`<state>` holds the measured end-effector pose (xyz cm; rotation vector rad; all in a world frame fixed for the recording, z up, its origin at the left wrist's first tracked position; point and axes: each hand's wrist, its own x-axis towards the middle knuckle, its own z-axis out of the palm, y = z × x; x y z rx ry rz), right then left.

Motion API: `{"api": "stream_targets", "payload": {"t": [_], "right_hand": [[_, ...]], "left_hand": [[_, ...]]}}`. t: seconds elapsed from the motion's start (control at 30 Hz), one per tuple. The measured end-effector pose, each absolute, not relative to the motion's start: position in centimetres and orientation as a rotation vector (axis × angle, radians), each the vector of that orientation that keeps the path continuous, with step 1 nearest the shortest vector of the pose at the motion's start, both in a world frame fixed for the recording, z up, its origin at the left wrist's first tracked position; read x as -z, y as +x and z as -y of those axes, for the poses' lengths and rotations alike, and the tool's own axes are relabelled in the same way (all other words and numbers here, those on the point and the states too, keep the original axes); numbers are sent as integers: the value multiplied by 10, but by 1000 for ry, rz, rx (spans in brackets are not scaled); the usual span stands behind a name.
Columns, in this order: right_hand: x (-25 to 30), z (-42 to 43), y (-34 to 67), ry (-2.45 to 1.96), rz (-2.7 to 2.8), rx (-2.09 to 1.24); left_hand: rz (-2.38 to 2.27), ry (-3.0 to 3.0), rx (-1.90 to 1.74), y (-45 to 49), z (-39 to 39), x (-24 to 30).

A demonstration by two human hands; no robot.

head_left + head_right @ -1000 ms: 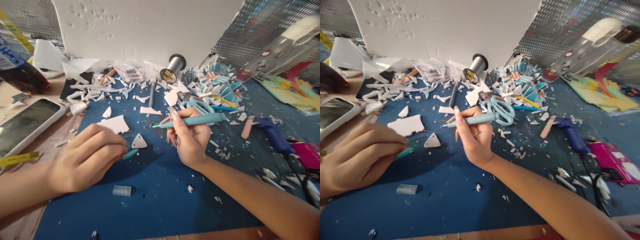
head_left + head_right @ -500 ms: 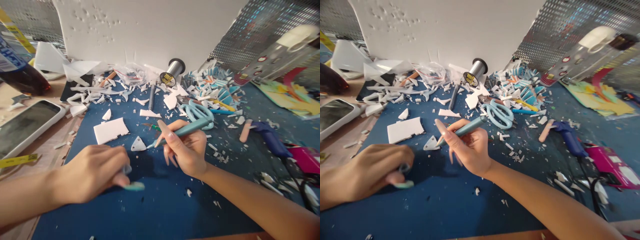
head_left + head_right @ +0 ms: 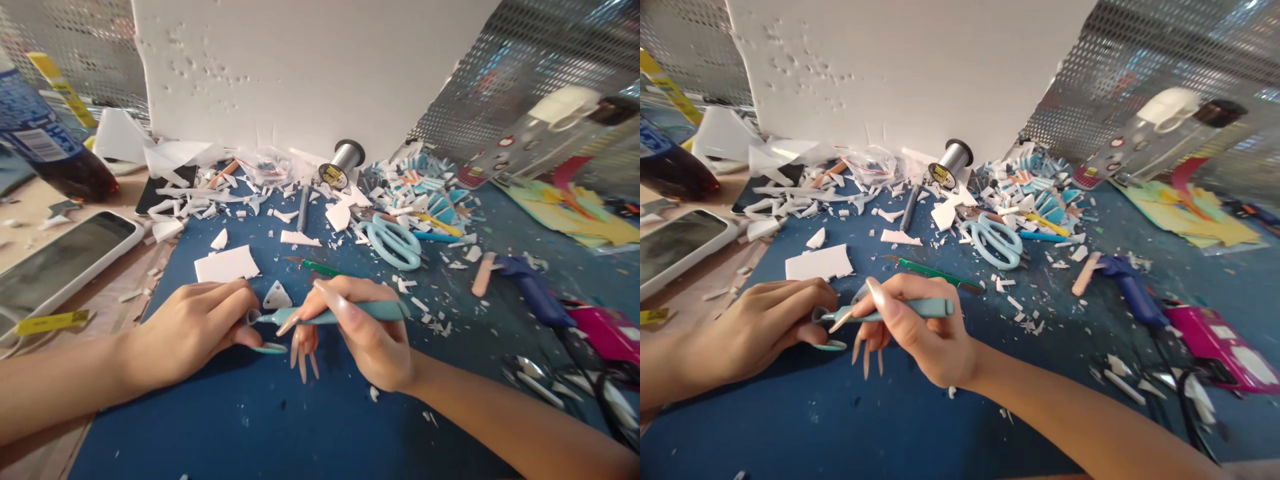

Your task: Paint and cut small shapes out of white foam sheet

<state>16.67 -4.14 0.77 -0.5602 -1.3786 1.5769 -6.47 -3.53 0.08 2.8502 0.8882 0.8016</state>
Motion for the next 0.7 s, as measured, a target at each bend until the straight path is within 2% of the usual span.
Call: {"api": "stream_targets", "payload": {"t": [0.17,0.3,0.53,0.6,0.7], "right_hand": [[-19,37,167,-648,1563,-1503],[-26,34,169,-704,1505,-1612],[-13,35,164,-623,1502,-1607],[-7,34,164,-658,1653,-1430],[-2,34,166,-642,2007,-838]], "left_hand": [[-862,2849,-822,-64,37,-1],[-900,2811,-902,-67,40,1],[-1007,2684,-1022,-72,43,4],[-1024,2596,-1062,-75,46,2],[-966,2528,-1109,-79,50,2]]}}
